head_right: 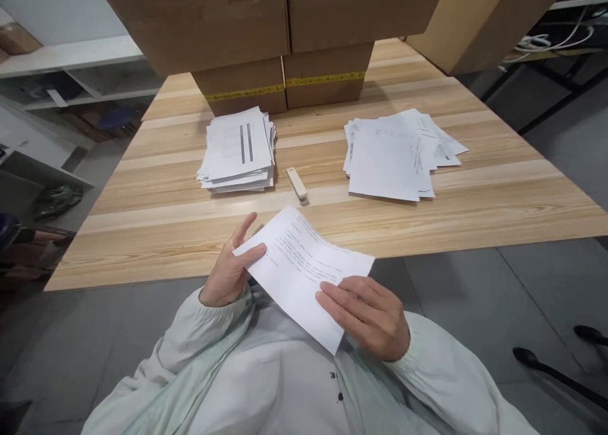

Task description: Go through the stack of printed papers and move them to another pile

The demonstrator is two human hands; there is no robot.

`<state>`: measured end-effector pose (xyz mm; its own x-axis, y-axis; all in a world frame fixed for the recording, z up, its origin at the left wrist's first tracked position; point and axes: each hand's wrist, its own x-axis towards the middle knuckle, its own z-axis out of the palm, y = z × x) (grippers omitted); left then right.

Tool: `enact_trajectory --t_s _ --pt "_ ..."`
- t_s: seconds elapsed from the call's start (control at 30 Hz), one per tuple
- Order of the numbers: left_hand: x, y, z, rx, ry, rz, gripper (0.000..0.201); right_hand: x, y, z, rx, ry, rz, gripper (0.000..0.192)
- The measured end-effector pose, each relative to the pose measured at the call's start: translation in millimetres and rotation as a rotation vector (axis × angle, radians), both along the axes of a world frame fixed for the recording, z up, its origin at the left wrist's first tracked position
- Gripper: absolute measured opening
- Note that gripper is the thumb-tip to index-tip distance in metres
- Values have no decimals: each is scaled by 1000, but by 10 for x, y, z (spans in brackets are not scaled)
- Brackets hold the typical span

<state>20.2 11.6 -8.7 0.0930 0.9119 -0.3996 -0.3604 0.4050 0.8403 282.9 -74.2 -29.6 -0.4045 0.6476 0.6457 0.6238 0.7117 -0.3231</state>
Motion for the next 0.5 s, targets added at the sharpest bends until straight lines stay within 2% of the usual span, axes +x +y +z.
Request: enact_trajectory --t_s 0.07,0.17,0.27,0.37,0.43,0.5 --pt "1 38 -58 81 32 -79 104 96 40 69 -125 -39 62 38" --pt "15 93 11 169 60 -209 100 403 163 347 -455 -61 181 37" --pt "83 131 184 255 93 -276 91 626 391 522 -694 237 78 39" --pt "210 194 274 283 112 -336 87 533 702 425 -853 562 -55 48" --pt "296 256 229 282 144 -348 84 353 901 280 -965 653 -96 51" --pt "359 315 117 289 197 -298 80 186 1062 148 -1036 695 -132 42"
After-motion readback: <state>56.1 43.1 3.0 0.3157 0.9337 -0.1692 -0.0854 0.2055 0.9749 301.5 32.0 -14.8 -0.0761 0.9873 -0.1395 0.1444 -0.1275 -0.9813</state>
